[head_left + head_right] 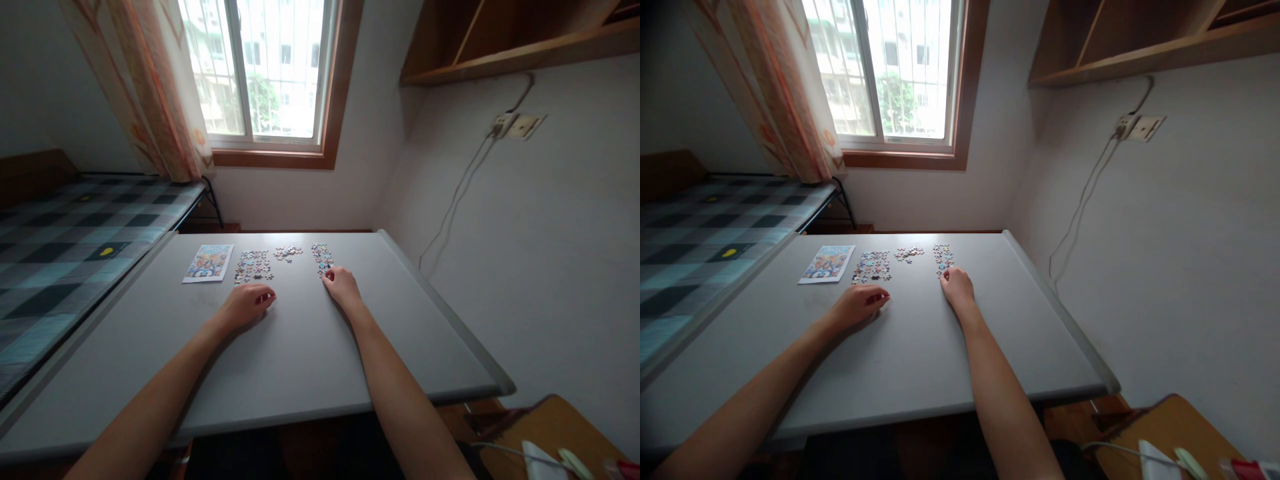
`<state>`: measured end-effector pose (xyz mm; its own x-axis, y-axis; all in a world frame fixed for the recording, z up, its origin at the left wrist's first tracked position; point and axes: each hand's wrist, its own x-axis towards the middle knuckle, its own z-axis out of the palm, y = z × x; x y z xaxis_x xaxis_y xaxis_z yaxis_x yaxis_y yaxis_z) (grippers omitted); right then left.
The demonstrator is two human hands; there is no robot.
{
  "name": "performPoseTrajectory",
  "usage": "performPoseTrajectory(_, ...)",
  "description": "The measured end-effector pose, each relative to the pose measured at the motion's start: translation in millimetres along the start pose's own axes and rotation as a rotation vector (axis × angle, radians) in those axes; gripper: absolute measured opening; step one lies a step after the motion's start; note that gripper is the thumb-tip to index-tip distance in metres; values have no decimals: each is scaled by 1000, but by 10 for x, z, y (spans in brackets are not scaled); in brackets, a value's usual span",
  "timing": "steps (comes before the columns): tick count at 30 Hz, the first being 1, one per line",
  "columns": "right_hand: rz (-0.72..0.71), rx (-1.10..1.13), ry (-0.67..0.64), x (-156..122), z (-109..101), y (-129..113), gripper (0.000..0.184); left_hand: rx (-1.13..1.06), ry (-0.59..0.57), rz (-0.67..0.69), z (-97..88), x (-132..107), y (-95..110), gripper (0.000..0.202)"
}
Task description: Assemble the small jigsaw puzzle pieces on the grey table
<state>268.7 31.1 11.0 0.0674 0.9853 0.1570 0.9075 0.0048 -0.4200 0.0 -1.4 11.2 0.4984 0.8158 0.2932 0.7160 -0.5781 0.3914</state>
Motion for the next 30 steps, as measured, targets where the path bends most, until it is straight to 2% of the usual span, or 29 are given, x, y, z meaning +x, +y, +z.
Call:
performPoseTrajectory(7,-32,50,34,-12,-11,-45,19,8,-6,1,-10,4,10,25)
performPoseTrajectory(13,-216,91,-43,-126,94,-307,25,9,6,5,-4,0,0,25)
performPoseTrajectory(17,-336,22,-84,-135,209,-510,25,13,2,-2,-10,1,12,28)
performPoseTrajectory(21,-325,-63,-126,-21,294,-673,27,-4,7,5,-14,3,23,28)
performPoseTrajectory(30,-306,-158,-51,99,493,-850,40,13,9,13,-17,10,20,27)
